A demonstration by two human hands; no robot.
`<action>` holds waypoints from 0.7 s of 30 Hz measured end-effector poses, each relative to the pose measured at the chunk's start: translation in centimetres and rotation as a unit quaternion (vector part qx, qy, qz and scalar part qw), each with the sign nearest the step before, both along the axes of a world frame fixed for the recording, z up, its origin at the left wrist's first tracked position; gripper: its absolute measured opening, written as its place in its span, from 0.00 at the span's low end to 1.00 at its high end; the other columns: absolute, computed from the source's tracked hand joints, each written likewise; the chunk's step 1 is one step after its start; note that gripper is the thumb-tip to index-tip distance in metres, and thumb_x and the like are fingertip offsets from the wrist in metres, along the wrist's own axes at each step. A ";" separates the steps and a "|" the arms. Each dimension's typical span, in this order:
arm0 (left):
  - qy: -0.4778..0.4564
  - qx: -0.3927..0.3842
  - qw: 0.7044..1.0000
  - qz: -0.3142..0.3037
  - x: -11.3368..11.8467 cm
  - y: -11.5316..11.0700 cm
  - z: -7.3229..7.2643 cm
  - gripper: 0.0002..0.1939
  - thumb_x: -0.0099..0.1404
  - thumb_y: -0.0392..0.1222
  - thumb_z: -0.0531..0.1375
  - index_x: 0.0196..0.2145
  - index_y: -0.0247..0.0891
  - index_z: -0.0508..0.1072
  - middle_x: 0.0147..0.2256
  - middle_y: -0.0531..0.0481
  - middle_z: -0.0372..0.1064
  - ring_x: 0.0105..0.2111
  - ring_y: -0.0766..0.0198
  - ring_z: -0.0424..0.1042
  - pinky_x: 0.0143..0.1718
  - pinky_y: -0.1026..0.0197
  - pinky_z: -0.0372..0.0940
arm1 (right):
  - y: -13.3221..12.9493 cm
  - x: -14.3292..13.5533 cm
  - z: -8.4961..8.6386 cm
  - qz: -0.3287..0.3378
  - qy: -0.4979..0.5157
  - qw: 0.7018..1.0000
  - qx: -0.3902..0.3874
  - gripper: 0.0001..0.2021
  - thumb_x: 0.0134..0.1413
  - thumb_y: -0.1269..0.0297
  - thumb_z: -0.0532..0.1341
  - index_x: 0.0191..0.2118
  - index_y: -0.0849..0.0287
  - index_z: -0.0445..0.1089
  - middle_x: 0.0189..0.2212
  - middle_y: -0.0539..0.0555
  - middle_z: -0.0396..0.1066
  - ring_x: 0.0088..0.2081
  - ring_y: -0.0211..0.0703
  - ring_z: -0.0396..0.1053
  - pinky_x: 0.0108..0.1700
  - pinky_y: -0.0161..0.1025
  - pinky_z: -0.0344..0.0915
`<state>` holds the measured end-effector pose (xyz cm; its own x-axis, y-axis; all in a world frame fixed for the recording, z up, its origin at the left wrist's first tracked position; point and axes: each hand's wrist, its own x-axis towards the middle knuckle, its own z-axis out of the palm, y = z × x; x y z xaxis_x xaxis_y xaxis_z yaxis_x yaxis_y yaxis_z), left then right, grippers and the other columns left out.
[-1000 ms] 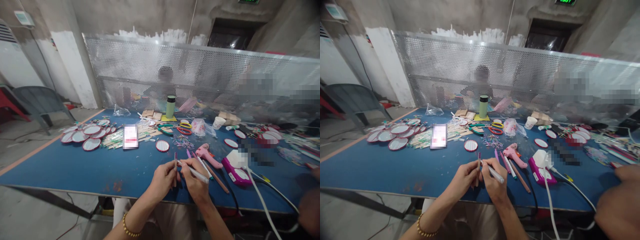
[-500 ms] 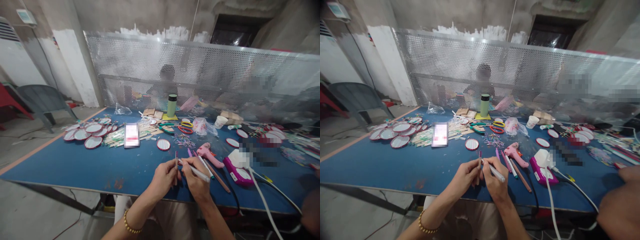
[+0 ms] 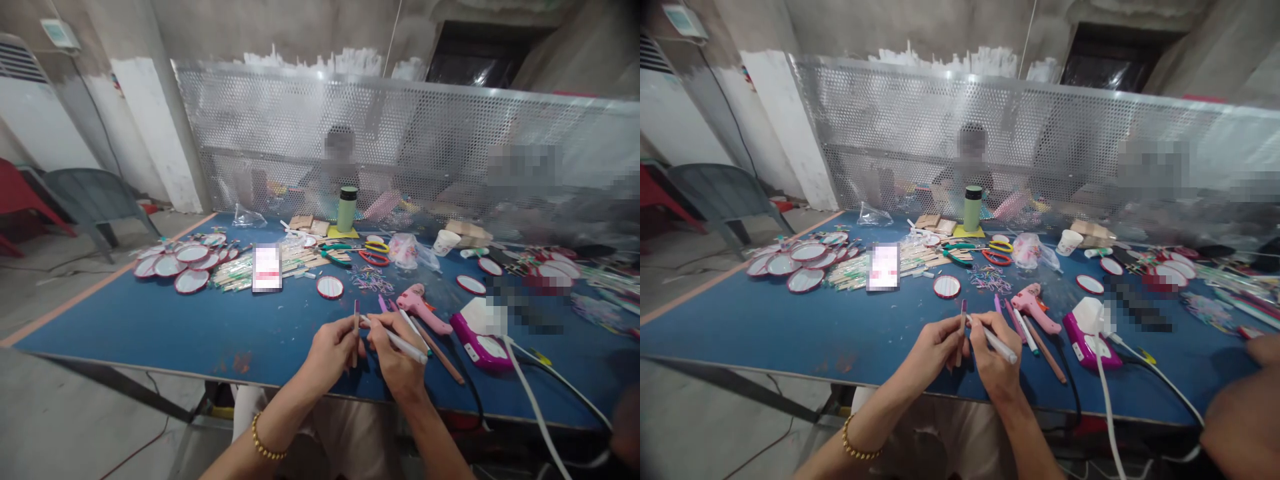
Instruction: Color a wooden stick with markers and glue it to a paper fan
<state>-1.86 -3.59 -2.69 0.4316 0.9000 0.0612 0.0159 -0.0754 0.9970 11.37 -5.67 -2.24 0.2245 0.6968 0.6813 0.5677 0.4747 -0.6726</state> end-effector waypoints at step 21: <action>0.027 0.023 0.999 0.017 0.0 -0.1 0.2 0.13 0.67 0.44 0.51 0.26 0.39 0.65 0.16 0.58 0.59 0.17 0.69 0.59 0.23 0.68 0.57 | -0.1 -0.3 0.7 0.032 -0.023 0.999 -0.009 0.12 0.61 0.62 0.58 0.30 0.57 0.75 0.18 0.48 0.71 0.19 0.37 0.67 0.22 0.32 0.65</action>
